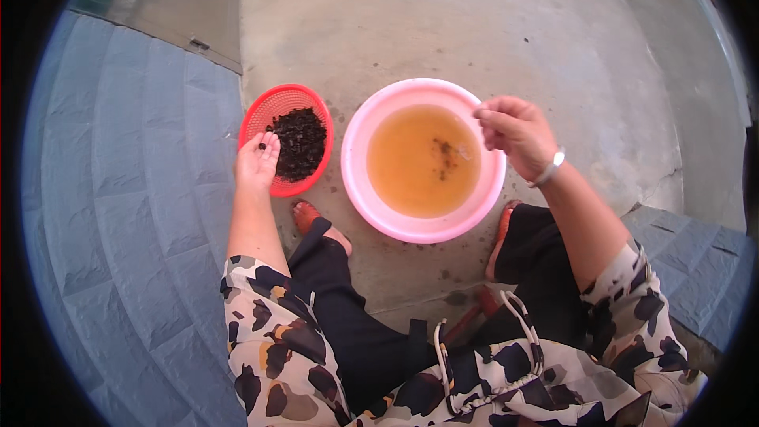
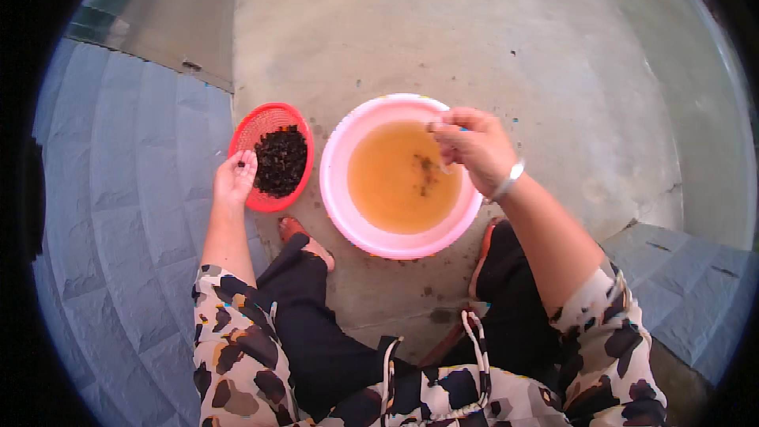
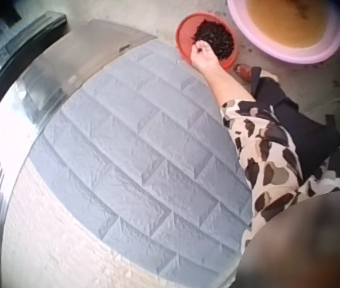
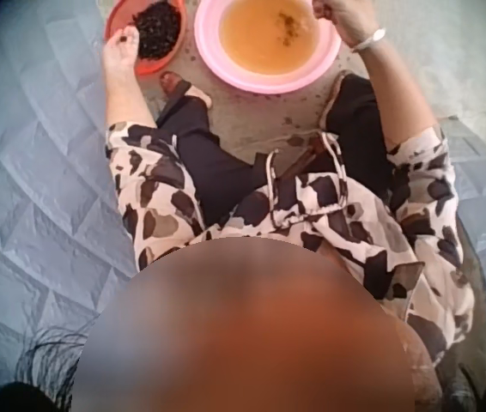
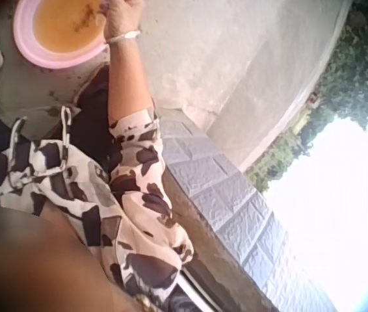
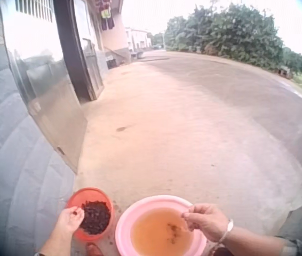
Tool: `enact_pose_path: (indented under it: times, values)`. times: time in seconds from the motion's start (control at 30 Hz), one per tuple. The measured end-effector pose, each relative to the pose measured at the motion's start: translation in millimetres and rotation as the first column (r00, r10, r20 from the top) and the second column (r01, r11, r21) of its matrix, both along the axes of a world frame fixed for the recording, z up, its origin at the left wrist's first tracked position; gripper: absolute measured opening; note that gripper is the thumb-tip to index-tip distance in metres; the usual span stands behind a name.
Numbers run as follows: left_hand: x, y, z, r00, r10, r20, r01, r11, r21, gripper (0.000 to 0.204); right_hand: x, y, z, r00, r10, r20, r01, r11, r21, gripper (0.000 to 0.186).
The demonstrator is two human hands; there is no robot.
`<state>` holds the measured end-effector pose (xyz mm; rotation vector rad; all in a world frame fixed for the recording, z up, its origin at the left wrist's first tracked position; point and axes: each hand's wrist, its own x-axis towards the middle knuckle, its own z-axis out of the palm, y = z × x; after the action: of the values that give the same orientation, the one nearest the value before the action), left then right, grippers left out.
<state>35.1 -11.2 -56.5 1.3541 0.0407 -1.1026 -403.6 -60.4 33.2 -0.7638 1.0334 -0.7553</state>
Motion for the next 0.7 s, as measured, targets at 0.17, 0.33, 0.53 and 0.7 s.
enact_pose_path:
  times: [0.17,0.33,0.53,0.7]
  values:
    - [-106.0,-30.8,-27.8,0.931,-0.365,-0.014,0.365,0.931,0.003,0.014,13.2,-36.5,-87.7,0.914,0.165,-0.371,-0.165,0.986,0.033,0.013]
    - [-205.9,-22.6,-89.4,0.847,-0.495,-0.196,0.499,0.866,-0.028,0.015,14.5,-22.6,-206.1,0.639,0.379,-0.669,-0.423,0.900,0.106,0.013]
    - [-237.5,33.4,-156.7,0.889,-0.274,-0.366,0.385,0.879,0.280,0.017,19.3,-7.2,-278.2,0.282,0.090,-0.955,-0.561,0.823,-0.088,0.043]
    - [-228.2,44.5,-173.8,0.891,-0.229,-0.392,0.371,0.865,0.337,0.021,69.9,-8.5,-282.3,0.261,0.280,-0.924,-0.504,0.856,0.117,0.052]
